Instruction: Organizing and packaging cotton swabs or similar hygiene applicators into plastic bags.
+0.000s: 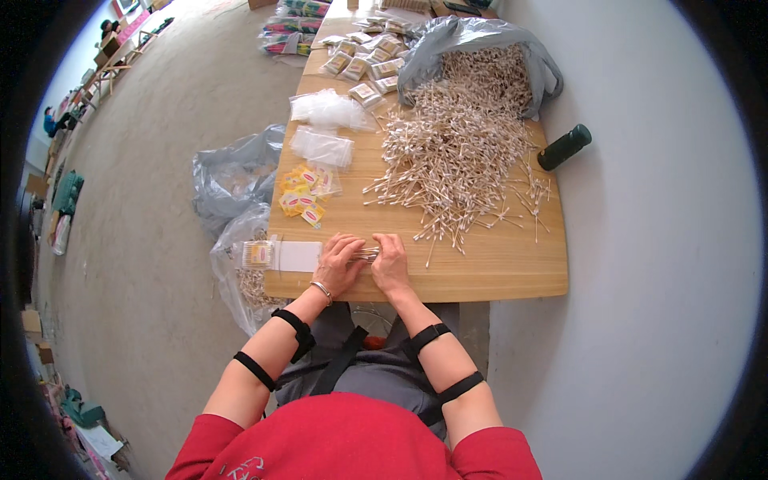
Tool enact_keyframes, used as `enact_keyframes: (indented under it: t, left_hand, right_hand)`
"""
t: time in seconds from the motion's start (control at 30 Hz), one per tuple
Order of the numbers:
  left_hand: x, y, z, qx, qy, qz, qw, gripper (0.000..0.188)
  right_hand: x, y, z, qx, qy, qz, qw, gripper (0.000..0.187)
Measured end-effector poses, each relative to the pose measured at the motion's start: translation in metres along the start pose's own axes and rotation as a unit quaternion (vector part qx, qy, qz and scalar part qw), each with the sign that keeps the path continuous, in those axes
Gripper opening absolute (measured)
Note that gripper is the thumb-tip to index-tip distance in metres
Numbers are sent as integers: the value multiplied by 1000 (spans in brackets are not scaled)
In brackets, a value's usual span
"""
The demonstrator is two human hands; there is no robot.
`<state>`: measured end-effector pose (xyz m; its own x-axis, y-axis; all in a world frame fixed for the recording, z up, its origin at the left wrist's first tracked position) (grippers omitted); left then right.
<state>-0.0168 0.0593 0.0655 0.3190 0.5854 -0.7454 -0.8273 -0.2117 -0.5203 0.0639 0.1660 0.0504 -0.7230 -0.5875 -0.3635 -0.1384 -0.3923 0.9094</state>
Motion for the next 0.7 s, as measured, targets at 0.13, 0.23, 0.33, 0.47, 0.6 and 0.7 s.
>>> enact_keyframes:
  t: [0.13, 0.23, 0.33, 0.47, 0.6, 0.7]
  left_hand:
    - [-5, 12, -4, -60, -30, -36, 997, 34]
    - [-4, 38, -13, -150, -70, -129, 978, 31]
    - [-1, 50, -18, -194, -94, -183, 959, 30]
    - [2, 50, -16, -215, -92, -219, 947, 32]
    - [0, 50, -16, -212, -113, -225, 944, 32]
    - [-3, 52, -18, -202, -133, -204, 949, 32]
  right_hand:
    - [0, 14, -2, 1, 17, -115, 993, 33]
    - [23, 35, -21, -116, 76, -323, 936, 53]
    - [56, 22, -39, -122, 238, -338, 902, 78]
    - [57, 12, -14, -110, 225, -363, 897, 86]
    - [55, 13, -20, -116, 238, -355, 897, 82]
    - [54, 16, -40, -118, 267, -343, 893, 76]
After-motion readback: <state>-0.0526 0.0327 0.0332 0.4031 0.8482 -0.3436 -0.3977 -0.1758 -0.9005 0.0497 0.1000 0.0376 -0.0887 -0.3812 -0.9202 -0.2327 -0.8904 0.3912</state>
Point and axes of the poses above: each hand's wrist, its own z-axis towards the middle knuckle, its own x-axis out of the palm, y = z × x, the point moved 8 cm from there along z, towards the middle knuckle, and after that the axes turned 11 degrees about z, right-handed, at the moved point
